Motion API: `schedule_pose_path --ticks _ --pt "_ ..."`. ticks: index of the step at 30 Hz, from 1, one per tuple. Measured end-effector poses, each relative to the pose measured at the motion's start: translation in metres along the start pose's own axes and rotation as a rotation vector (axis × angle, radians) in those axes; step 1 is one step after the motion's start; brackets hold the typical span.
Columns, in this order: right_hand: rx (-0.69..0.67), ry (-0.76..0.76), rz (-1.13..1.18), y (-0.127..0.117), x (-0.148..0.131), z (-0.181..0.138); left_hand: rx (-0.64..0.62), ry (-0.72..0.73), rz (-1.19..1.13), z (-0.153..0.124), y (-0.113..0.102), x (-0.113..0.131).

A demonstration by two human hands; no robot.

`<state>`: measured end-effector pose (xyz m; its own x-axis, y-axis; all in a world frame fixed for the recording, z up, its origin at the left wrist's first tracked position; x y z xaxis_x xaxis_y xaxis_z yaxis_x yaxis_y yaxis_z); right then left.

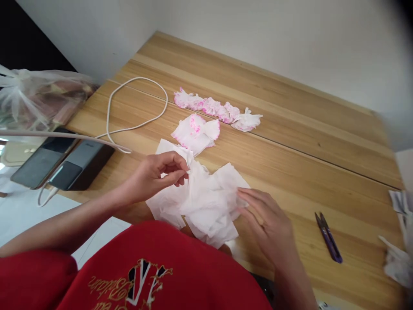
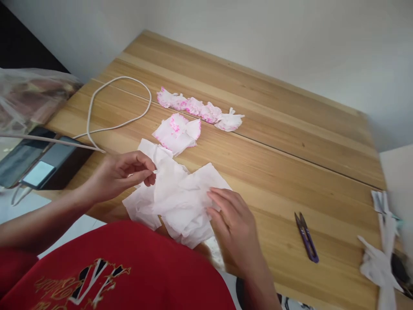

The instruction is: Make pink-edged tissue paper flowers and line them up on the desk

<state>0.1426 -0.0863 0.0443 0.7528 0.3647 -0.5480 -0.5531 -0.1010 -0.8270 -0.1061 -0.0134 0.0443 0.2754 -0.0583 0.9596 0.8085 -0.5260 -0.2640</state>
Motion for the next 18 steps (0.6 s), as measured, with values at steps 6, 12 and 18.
schedule_pose_path --ticks 6,12,18 --pt "-0.07 0.001 0.133 0.021 -0.024 0.037 -0.019 0.237 0.384 0.008 0.034 0.02" --pt "-0.061 0.171 0.35 0.04 -0.018 0.052 0.017 0.426 0.528 0.01 0.05 0.026" --pt "0.05 0.324 0.526 0.05 0.008 0.047 -0.098 0.275 0.248 0.008 0.036 0.029"
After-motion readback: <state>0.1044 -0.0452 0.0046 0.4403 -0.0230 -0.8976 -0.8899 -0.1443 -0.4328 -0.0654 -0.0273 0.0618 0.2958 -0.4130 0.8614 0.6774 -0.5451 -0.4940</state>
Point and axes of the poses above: each hand's wrist, its own z-axis towards the middle knuckle, its own y-axis out of the palm, x = y × z, the point moved 6 cm from there along z, towards the middle knuckle, and after that the axes turned 8 degrees about -x, right-handed, at the moved point
